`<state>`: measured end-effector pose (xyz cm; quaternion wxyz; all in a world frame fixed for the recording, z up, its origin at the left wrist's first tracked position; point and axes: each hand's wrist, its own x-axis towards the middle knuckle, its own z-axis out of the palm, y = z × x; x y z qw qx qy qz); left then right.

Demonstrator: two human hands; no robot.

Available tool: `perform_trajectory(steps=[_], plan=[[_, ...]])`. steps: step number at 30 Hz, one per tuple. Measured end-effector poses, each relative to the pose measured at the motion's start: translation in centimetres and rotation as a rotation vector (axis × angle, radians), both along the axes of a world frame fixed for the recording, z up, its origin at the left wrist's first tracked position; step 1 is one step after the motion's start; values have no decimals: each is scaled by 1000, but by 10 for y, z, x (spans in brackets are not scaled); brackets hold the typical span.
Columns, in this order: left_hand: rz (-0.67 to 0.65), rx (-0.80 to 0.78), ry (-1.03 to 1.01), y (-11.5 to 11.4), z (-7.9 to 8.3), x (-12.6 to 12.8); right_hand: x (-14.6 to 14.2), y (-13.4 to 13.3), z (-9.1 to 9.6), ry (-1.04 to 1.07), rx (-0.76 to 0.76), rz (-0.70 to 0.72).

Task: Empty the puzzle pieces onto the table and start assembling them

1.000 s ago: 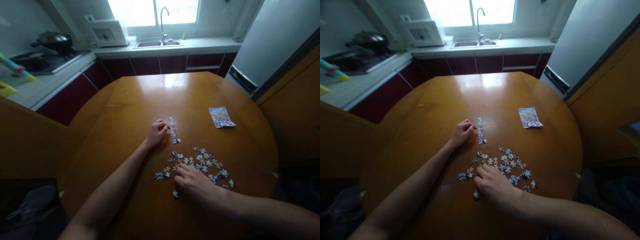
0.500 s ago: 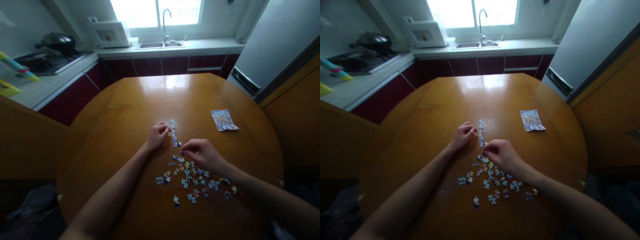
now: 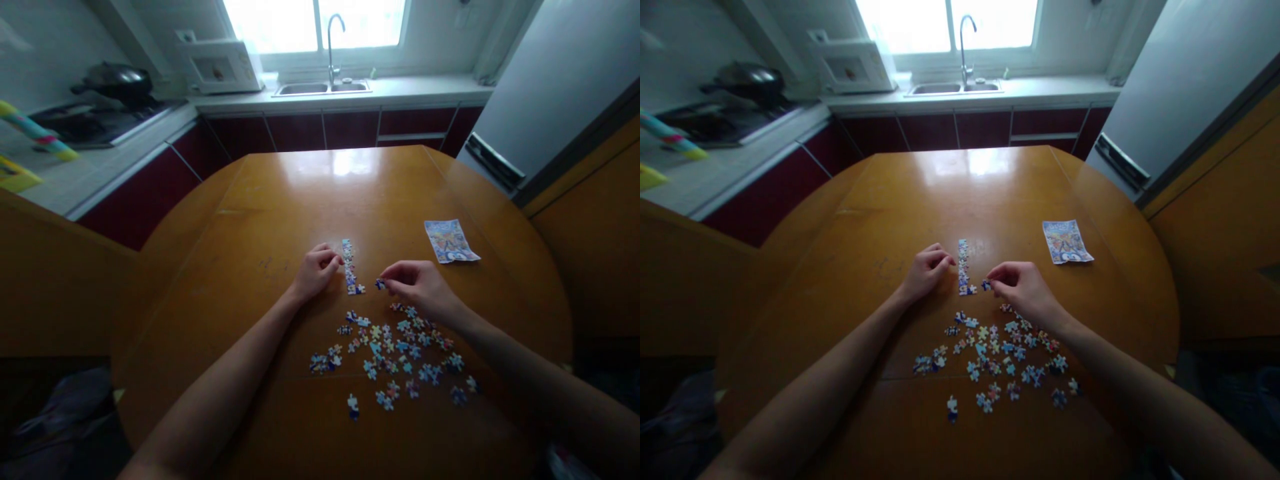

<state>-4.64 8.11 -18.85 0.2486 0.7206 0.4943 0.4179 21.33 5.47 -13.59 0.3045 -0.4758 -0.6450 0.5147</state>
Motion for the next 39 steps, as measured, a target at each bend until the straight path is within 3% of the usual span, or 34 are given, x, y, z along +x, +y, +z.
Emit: perform_trajectory(steps=[8, 14, 21, 27, 32, 39], plan=[[-3, 4, -8, 0, 1, 1, 7, -8, 5, -58, 51, 30], [0, 5, -5, 1, -1, 1, -4, -47, 6, -139, 110, 186], [-1, 14, -21, 1, -1, 1, -20, -88, -16, -247, 240, 457], [-3, 10, -22, 1, -1, 1, -33, -89, -18, -401, 351, 632], [0, -3, -29, 1, 1, 2, -38, -92, -12, -539, 476, 639], [-7, 7, -26, 1, 1, 3, -31, -105, -11, -521, 594, 882]])
